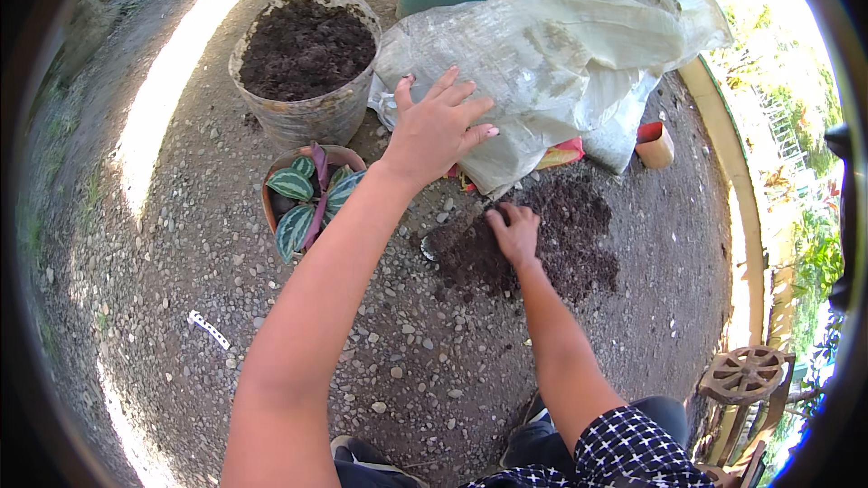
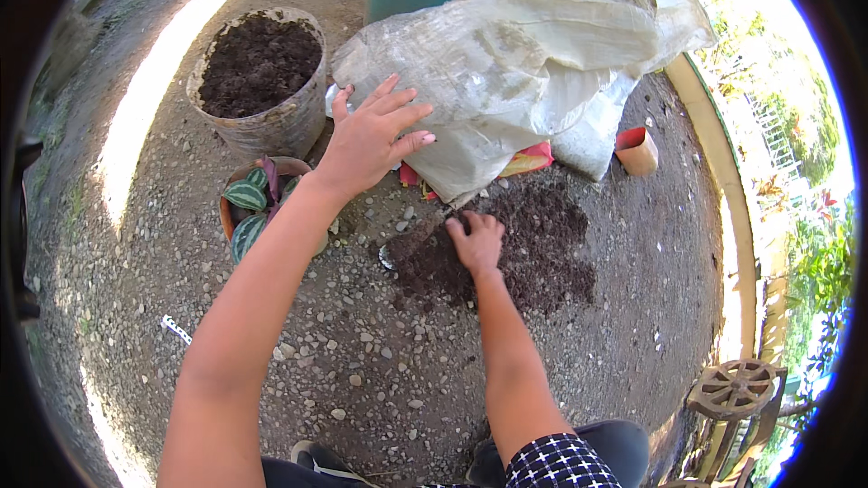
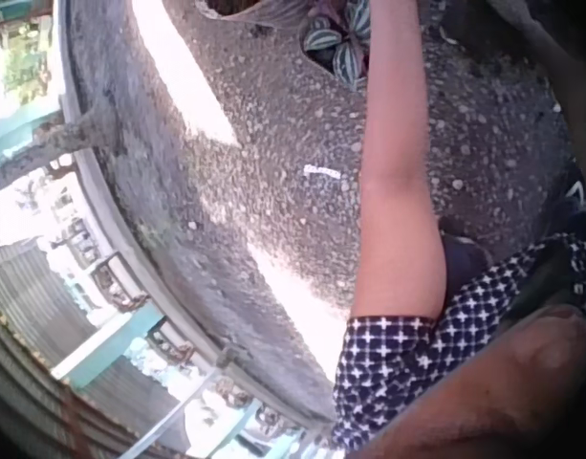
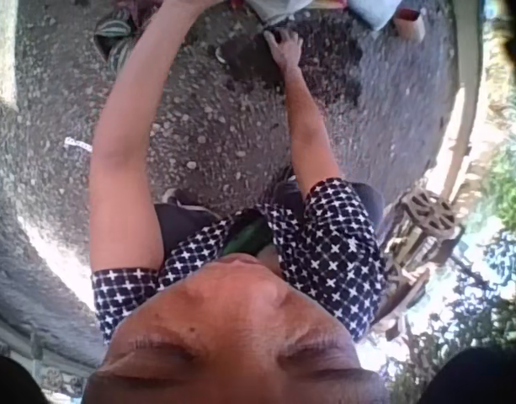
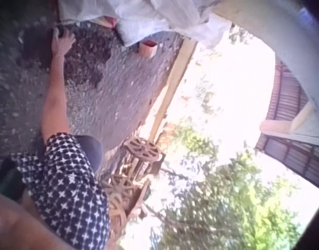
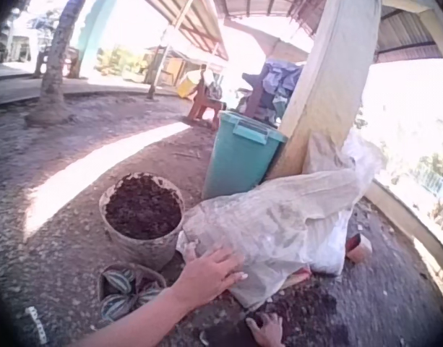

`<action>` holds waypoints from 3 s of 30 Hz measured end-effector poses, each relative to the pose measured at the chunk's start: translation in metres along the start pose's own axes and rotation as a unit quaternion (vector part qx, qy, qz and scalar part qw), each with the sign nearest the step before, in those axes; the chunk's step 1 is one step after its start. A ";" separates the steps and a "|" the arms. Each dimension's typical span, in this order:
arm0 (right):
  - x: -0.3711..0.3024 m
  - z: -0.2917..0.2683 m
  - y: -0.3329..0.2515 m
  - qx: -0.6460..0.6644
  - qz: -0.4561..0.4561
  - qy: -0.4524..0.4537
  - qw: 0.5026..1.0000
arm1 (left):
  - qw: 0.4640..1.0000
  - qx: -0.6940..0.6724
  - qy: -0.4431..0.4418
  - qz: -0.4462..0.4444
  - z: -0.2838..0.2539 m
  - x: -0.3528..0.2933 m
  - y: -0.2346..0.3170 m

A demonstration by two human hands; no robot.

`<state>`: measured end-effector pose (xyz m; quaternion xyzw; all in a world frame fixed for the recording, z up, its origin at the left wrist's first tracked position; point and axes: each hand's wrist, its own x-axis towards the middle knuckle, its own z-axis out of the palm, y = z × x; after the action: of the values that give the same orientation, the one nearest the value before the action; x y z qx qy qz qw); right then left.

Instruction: The person moves a potted plant across a patio, then scoops soil from a sack into a container and places the plant into the soil. The person handles the plant and soil by hand without visible tools.

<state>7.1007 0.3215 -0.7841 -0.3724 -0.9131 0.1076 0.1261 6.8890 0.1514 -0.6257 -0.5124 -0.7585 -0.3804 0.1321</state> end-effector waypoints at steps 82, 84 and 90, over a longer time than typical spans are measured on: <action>-0.008 0.014 -0.016 0.006 -0.045 0.017 0.999 | 0.980 0.118 0.157 -0.032 -0.022 0.006 -0.027; -0.031 0.014 -0.024 0.012 -0.061 0.009 0.998 | 0.984 0.118 0.128 -0.045 -0.017 0.008 -0.024; -0.074 -0.010 0.018 -0.063 0.003 0.109 0.992 | 0.987 0.101 0.126 -0.012 -0.010 0.011 -0.018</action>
<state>7.1664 0.2829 -0.7913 -0.3917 -0.8978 0.0091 0.2009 6.8662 0.1483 -0.6199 -0.4350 -0.7764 -0.3652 0.2730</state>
